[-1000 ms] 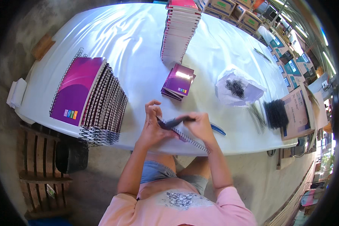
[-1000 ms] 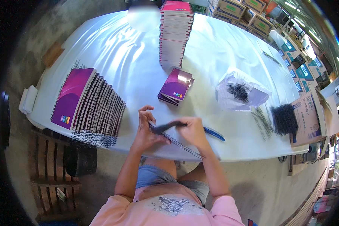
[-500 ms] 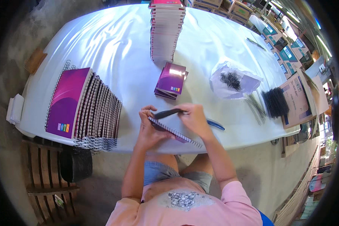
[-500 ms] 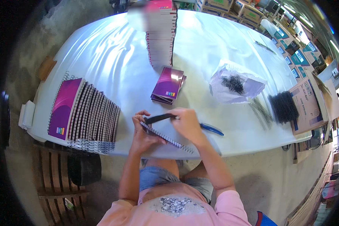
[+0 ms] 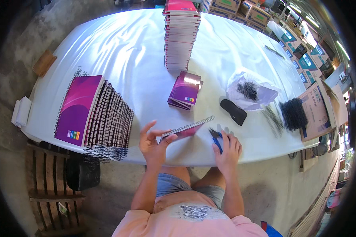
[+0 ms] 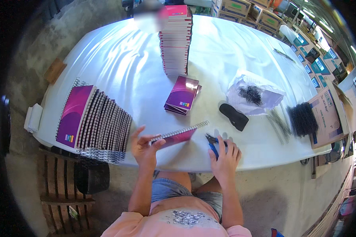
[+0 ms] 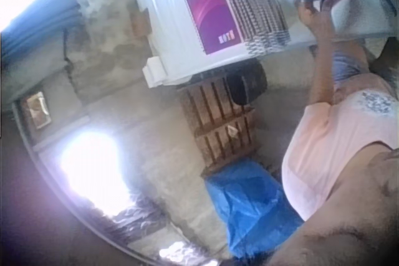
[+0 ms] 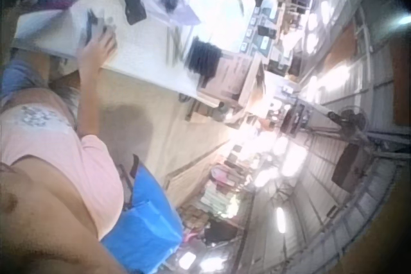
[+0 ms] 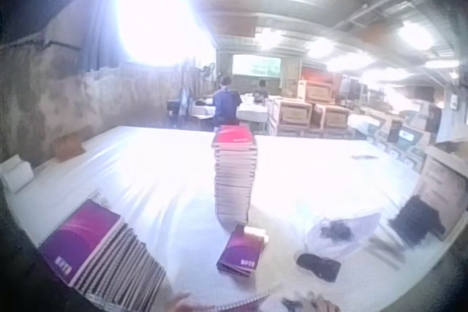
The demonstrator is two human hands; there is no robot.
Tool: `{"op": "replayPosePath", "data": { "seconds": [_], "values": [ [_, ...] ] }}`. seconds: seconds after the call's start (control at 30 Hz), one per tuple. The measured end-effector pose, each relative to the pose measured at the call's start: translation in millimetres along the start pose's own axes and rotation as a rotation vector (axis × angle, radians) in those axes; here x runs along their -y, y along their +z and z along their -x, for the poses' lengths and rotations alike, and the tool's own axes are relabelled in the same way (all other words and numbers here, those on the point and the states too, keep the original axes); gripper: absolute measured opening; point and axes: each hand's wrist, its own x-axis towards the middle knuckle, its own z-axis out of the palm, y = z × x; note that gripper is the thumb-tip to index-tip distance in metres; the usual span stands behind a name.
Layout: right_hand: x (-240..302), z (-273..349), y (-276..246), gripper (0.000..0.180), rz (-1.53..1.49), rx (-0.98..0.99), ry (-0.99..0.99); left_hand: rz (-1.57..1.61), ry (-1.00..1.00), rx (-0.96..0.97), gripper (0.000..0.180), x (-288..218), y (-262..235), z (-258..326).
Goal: The person binds notebooks by inserting plastic coils into the pre-punched holes of notebook stacks and then using pliers to trim and crimp the ends of the coils.
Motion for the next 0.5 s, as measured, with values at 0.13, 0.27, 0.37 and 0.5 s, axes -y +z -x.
{"op": "replayPosePath", "data": {
  "seconds": [0.13, 0.27, 0.37, 0.5],
  "values": [
    [9.4, -6.9, -15.9, 0.042, -0.415, -0.076, 0.019, -0.358, 0.384, 0.071, 0.079, -13.7, 8.7, 3.8],
    [63.0, 1.5, -73.2, 0.043, -0.792, -0.023, -0.203, -0.453, 0.609, 0.097, 0.077, -19.0, 11.8, 4.3],
    [80.8, 2.5, -81.0, 0.045, -0.634, -0.025, -0.321, -0.496, 0.663, 0.108, 0.073, -25.0, 16.6, 2.7],
    [84.1, -0.1, -74.7, 0.048, -0.579, -0.125, -0.373, -0.568, 0.698, 0.139, 0.078, -26.6, 11.0, 4.3]
  ]
}}
